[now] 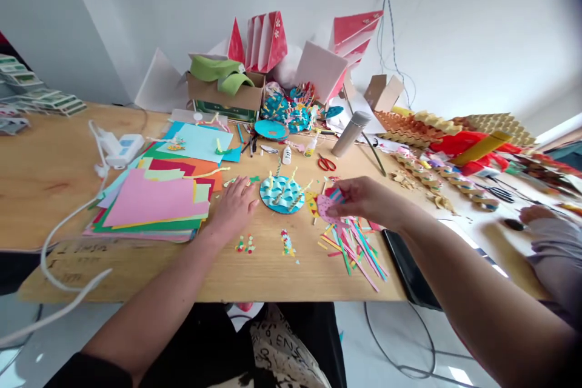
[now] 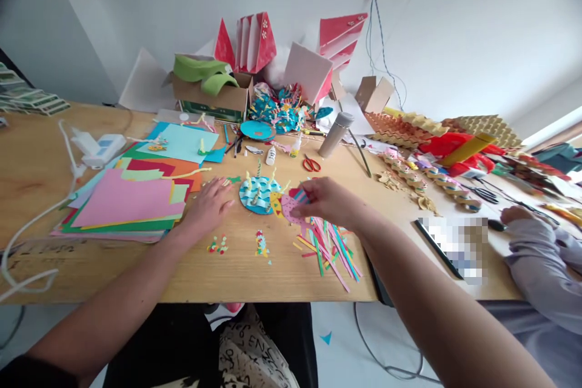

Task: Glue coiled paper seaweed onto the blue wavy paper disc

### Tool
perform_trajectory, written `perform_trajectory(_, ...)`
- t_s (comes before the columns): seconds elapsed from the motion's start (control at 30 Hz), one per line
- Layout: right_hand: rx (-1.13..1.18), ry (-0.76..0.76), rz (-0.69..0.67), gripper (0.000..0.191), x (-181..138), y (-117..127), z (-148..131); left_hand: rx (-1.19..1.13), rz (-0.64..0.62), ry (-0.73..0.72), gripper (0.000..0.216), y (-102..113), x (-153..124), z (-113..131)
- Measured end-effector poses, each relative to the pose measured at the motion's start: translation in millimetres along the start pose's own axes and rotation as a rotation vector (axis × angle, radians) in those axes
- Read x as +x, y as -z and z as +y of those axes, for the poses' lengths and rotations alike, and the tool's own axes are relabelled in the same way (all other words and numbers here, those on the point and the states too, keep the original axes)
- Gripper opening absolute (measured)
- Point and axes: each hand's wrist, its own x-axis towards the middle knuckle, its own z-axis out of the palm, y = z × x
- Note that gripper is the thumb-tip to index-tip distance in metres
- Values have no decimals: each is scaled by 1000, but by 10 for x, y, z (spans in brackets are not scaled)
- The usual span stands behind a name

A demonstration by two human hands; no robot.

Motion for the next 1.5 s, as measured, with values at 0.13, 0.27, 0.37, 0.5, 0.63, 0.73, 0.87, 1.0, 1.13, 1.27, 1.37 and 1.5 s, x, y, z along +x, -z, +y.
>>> perform_trajectory(0.13, 158, -66, 73, 40, -424, -62, 258, 38, -63, -129, 50, 186, -188, 237)
perform_trajectory(0.27, 246, -90, 111, 47, -696, -118, 418, 21, -258, -376, 56, 316, -569, 566)
perform_trajectory(0.37, 290, -87, 121, 48, -818, -165, 506, -8, -356, -555, 61, 303, -821, 756)
perform_trajectory(0.5, 321, -39, 106, 43, -933, -230, 609, -64, -371, -688, 67, 187, -895, 843)
perform_trajectory(0.63, 288, -5, 100, 35, -1043, -262, 692, -68, -403, -688, 67, 41, -704, 767)
perform_trajectory(0.73, 263, -1, 112, 34, -1098, -282, 718, -72, -452, -649, 67, -56, -500, 694)
perform_trajectory(0.87, 237, -9, 74, 34, -1089, -374, 667, -87, -507, -581, 67, -81, -295, 683)
perform_trajectory(1.0, 115, -21, 40, 29, -1002, -516, 596, -165, -606, -509, 71, 67, -225, 675)
perform_trajectory(1.13, 12, -38, 48, 24, -884, -638, 593, -265, -652, -422, 67, 271, -237, 508)
perform_trajectory(1.27, -109, -31, 99, 19, -769, -746, 600, -281, -464, -303, 60, 342, -223, 294)
perform_trajectory(1.37, -182, 35, 177, 16, -691, -815, 583, -208, -259, -150, 53, 291, -130, 248)
perform_trajectory(1.5, -217, 99, 192, 15, -595, -860, 549, 21, -147, -12, 51, 156, 89, 337)
